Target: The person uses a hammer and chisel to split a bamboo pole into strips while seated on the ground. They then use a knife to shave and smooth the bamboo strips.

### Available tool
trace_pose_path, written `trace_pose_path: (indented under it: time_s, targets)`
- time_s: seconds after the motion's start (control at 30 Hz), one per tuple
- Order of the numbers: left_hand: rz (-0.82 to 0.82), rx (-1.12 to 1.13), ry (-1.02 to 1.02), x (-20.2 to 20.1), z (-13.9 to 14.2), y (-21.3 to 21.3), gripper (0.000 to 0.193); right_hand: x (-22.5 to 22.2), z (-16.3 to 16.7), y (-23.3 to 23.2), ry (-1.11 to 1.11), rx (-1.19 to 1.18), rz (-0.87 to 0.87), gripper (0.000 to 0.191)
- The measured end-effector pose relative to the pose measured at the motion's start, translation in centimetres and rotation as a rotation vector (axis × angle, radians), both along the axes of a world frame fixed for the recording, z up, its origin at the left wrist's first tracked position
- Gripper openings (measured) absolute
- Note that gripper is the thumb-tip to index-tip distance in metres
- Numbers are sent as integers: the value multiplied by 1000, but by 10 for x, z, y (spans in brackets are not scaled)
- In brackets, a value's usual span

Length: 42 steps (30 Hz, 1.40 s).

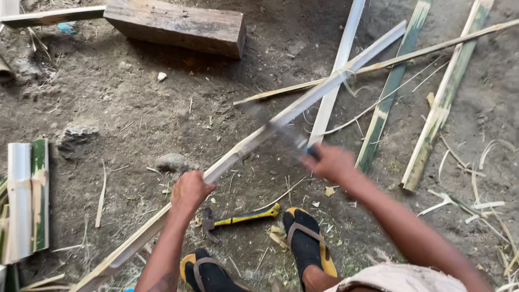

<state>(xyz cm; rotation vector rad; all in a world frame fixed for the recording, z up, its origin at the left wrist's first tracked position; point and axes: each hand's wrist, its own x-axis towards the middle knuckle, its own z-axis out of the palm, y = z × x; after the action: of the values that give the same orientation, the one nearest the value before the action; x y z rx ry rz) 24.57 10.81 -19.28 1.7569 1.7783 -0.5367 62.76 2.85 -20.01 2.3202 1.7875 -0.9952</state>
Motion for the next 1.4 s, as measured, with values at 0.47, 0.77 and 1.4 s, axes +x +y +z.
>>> trace_pose_path:
  time_s: [0.47,0.77,1.4]
  targets:
    - [-111,517,-74,25,-47,-18,20,10,15,23,-165,7,-110,59]
    - [-165,606,-63,55,-54,-20,36,-79,31,-33,52,93,122,51]
    - [-144,479,-48,60,-48,-8,35,-56,26,-16,-7,33,149,52]
